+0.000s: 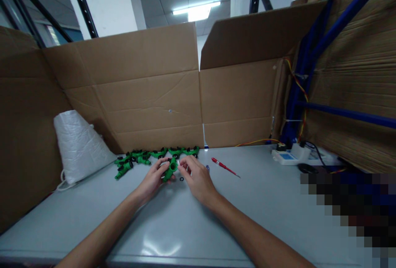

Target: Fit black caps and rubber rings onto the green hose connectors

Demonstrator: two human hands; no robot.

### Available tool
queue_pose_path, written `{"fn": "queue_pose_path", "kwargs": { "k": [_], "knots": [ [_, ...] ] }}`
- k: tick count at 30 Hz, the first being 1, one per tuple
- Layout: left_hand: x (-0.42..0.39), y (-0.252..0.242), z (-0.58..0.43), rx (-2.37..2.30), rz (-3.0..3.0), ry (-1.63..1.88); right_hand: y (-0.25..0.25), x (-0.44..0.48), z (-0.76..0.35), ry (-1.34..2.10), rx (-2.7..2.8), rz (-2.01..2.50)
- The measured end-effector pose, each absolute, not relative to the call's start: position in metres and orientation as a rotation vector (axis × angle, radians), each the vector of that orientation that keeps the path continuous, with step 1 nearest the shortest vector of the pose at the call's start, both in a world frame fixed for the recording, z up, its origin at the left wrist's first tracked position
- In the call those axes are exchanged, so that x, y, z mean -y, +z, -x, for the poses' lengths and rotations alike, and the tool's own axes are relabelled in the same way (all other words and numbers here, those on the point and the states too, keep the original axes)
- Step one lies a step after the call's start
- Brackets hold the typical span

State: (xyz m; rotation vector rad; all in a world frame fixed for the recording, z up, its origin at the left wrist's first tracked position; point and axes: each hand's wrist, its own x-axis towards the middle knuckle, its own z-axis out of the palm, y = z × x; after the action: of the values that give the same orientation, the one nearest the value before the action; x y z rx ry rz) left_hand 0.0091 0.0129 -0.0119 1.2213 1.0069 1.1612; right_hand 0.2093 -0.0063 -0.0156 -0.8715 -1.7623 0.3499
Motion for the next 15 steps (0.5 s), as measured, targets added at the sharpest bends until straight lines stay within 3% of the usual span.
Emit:
{"fn": "queue_pose_path", "kwargs": {
  "k": [15],
  "knots": [
    [-0.0072, -0.006, -0.012, -0.957, -1.251, 1.158, -0.0102, 0.0119, -0.2112, 0.297, 1.876, 0.834]
  ]
}}
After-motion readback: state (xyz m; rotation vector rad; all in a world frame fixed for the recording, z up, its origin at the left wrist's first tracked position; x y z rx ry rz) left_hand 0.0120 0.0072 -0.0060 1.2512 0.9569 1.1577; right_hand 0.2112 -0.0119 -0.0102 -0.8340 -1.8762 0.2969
